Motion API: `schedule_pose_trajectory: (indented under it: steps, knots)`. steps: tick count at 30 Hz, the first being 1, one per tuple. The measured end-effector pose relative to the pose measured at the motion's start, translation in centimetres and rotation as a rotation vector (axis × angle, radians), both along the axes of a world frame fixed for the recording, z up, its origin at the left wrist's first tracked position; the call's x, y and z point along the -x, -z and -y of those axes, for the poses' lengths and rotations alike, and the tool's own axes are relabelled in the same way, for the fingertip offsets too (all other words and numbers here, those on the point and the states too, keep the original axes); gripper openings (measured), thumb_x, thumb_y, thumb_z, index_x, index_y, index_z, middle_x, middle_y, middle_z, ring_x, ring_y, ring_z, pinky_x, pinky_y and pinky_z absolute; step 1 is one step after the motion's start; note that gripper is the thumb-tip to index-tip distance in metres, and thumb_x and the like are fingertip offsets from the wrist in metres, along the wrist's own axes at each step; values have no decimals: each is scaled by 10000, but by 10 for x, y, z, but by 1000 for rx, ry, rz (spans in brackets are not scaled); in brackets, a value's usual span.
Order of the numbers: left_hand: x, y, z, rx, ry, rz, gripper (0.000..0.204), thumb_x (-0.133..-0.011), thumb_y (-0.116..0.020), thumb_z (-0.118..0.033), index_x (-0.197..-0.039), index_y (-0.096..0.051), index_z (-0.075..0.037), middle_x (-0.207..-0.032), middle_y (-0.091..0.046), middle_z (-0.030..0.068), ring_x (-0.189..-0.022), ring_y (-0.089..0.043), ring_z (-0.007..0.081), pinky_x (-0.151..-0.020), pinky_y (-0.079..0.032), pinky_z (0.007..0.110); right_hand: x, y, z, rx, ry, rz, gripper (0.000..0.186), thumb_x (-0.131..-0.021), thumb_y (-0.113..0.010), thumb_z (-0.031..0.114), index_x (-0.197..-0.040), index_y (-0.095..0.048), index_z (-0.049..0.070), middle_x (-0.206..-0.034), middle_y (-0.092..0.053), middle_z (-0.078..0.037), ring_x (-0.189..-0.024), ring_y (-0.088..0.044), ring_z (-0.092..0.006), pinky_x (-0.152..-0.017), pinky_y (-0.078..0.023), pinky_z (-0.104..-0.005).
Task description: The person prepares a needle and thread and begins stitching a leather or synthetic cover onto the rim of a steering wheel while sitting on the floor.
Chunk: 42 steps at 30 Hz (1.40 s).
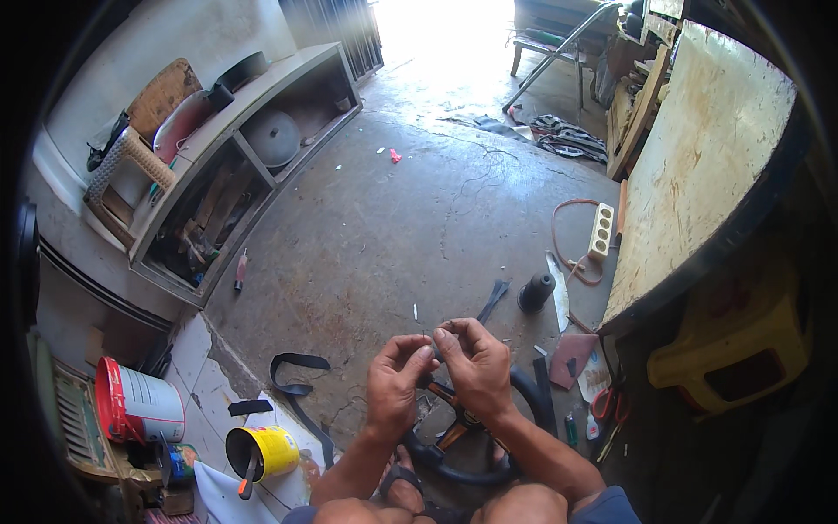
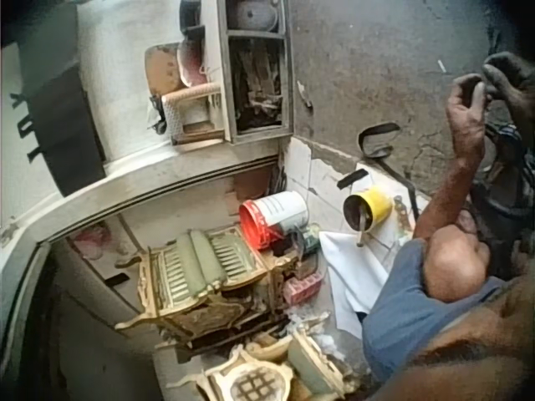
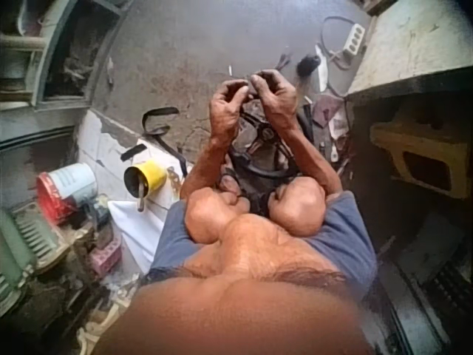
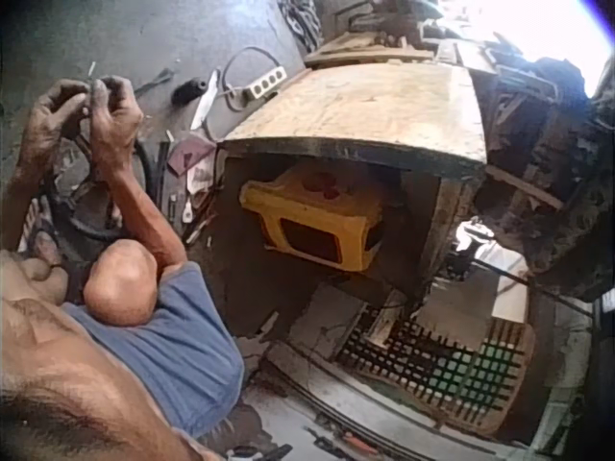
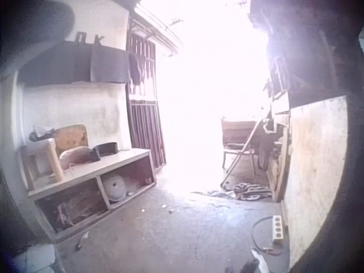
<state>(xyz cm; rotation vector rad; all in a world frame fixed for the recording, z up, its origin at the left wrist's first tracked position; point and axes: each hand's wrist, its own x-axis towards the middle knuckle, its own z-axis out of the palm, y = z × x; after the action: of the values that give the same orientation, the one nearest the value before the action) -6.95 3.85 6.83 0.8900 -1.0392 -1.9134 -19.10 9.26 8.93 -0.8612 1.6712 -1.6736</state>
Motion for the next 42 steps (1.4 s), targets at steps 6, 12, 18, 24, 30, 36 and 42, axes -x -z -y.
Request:
schedule_pose_trajectory:
  steps: [6,12,18,24,30,36,42]
  knots:
    - [1,1,0,14,-3,-20,188,-988,-696,-60,-1151,-672,30,-1051,-729,95,-915,-711,153,-854,-590,295,-4,8,0,20,20,-110,163,-971,-726,114,-1015,-705,-41,-883,-711,-60,-784,-660,-83,-674,-535,-254]
    - [1,-5,2,-6,-31,66,187,-983,-711,-71,-1123,-682,49,-1041,-739,105,-932,-713,154,-875,-589,289,-5,4,4,108,76,-413,122,-936,-752,64,-971,-716,-47,-865,-666,-71,-739,-668,-114,-661,-544,-253]
    - [4,-8,2,46,-54,133,159,-974,-717,-53,-1099,-701,44,-1014,-747,100,-915,-703,133,-852,-585,272,-5,2,4,79,86,-423,124,-905,-769,80,-962,-733,-23,-846,-673,-97,-697,-671,-159,-630,-534,-292]
    - [5,-8,0,100,-71,186,149,-977,-715,-53,-1095,-709,37,-993,-750,89,-899,-698,121,-826,-584,264,-4,0,5,60,91,-439,125,-888,-772,89,-962,-740,-7,-834,-684,-113,-676,-677,-195,-616,-536,-318]
    - [4,-4,1,113,-76,196,147,-975,-720,-57,-1093,-712,31,-992,-749,87,-889,-695,117,-814,-581,261,-5,-2,7,54,89,-462,125,-885,-772,90,-955,-738,-8,-825,-680,-117,-671,-674,-206,-611,-530,-324]
    - [5,-4,0,117,-84,175,145,-974,-721,-55,-1091,-712,30,-985,-748,83,-889,-693,111,-806,-580,252,-4,0,7,51,89,-463,122,-883,-771,87,-952,-738,-8,-821,-678,-120,-665,-668,-212,-613,-526,-329]
    - [4,-6,0,140,-86,212,140,-973,-719,-49,-1089,-713,29,-982,-749,77,-888,-691,105,-804,-577,246,-5,1,7,51,80,-443,120,-886,-768,88,-950,-738,-10,-821,-677,-119,-674,-673,-217,-620,-528,-331]
